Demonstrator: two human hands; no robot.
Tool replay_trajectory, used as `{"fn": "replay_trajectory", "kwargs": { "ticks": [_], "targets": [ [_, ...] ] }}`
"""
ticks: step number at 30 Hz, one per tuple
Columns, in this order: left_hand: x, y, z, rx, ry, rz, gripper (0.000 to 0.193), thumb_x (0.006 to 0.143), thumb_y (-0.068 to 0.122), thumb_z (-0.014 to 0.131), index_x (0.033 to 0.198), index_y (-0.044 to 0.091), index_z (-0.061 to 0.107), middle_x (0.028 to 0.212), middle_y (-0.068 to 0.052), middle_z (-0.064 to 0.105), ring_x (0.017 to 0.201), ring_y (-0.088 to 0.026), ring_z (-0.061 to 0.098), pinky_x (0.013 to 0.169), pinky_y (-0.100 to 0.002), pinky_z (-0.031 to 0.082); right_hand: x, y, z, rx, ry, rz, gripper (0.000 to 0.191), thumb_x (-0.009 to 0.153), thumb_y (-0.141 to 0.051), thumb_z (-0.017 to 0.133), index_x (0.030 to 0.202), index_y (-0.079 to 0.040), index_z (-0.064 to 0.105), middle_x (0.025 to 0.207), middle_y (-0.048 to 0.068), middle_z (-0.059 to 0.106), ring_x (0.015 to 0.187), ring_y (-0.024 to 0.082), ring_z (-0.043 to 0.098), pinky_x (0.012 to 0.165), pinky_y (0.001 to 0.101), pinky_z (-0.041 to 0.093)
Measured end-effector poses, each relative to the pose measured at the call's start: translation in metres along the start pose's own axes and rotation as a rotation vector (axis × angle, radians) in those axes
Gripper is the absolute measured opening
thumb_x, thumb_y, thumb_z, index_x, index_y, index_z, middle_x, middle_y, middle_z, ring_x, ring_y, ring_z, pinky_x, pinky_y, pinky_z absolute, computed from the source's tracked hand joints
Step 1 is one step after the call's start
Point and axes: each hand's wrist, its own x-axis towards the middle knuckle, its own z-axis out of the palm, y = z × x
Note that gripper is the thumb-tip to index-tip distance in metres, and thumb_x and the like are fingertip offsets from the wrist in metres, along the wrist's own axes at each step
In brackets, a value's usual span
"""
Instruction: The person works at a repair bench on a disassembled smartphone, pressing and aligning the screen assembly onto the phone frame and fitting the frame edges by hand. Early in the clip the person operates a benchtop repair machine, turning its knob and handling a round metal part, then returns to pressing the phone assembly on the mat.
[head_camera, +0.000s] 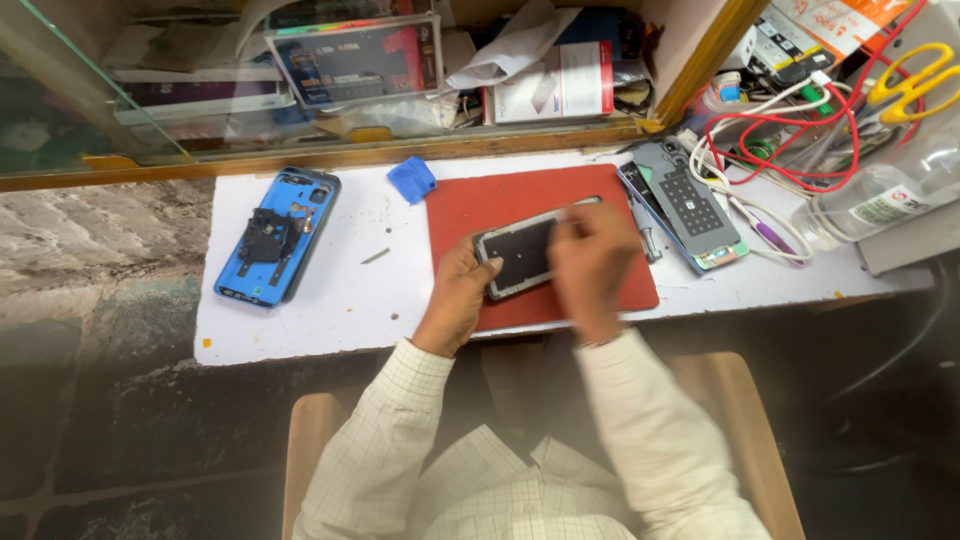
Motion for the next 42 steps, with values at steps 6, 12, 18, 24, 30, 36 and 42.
{"fn": "replay_trajectory", "kwargs": {
  "ticks": [6,12,18,24,30,36,42],
  "targets": [
    [-0.003,0.000,-0.002,0.031,0.000,0.046,0.026,0.106,-0.001,0.051,0.130,-0.010,0.056,0.122,-0.013,0.068,0.112,-0.018,0.063,0.102,-0.034,0.050,-0.032,-0.037,0.022,0.349,-0.160,0.110,0.004,0.083,0.003,0.073,0.086,0.000,0.073,0.078,0.011,0.073,0.070,0.019,0.070,0.065,0.0299,0.054],
    [-0.002,0.004,0.002,0.013,0.018,-0.006,0.036,0.097,-0.004,0.052,0.133,-0.006,0.055,0.124,-0.011,0.069,0.114,-0.017,0.064,0.105,-0.031,0.048,0.039,0.027,-0.020,0.061,-0.004,0.154,0.007,0.085,0.004,0.073,0.087,-0.002,0.075,0.079,0.010,0.074,0.069,0.017,0.070,0.065,0.0298,0.053],
    [0.000,-0.003,-0.004,0.050,0.010,0.020,0.036,0.101,-0.005,0.053,0.137,-0.009,0.057,0.117,-0.015,0.065,0.101,-0.021,0.058,0.089,-0.036,0.047,-0.040,-0.049,0.026,0.215,-0.092,-0.181,0.010,0.081,0.005,0.070,0.088,-0.002,0.073,0.085,0.013,0.071,0.077,0.026,0.071,0.071,0.0335,0.056],
    [0.001,0.004,-0.001,0.009,0.034,-0.011,0.036,0.097,-0.004,0.052,0.133,-0.006,0.055,0.124,-0.013,0.068,0.114,-0.018,0.064,0.104,-0.032,0.049,0.014,0.002,-0.007,0.244,-0.092,0.186,0.007,0.088,-0.002,0.078,0.094,-0.002,0.076,0.084,0.009,0.075,0.073,0.019,0.071,0.067,0.0280,0.055],
    [0.002,0.008,0.004,-0.035,0.042,-0.056,0.036,0.096,-0.005,0.052,0.131,-0.008,0.055,0.126,-0.017,0.068,0.115,-0.021,0.065,0.106,-0.036,0.049,0.006,0.042,-0.033,0.014,-0.163,0.033,0.011,0.089,-0.003,0.080,0.099,0.000,0.076,0.084,0.013,0.071,0.070,0.021,0.065,0.065,0.0325,0.051],
    [0.002,0.012,0.003,-0.019,0.030,-0.039,0.037,0.096,-0.005,0.052,0.132,-0.008,0.055,0.127,-0.016,0.068,0.117,-0.020,0.064,0.107,-0.034,0.048,-0.016,0.020,-0.023,0.037,-0.128,0.070,0.008,0.089,-0.003,0.078,0.096,0.001,0.074,0.090,0.013,0.062,0.074,0.022,0.062,0.065,0.0330,0.050],
    [-0.001,0.013,0.005,-0.012,0.038,-0.037,0.036,0.097,-0.004,0.052,0.133,-0.008,0.055,0.127,-0.016,0.067,0.116,-0.020,0.064,0.107,-0.035,0.048,-0.003,0.036,-0.017,0.049,-0.037,0.147,0.012,0.091,-0.001,0.077,0.103,0.002,0.076,0.087,0.009,0.066,0.069,0.018,0.062,0.064,0.0315,0.050]
  ]
}}
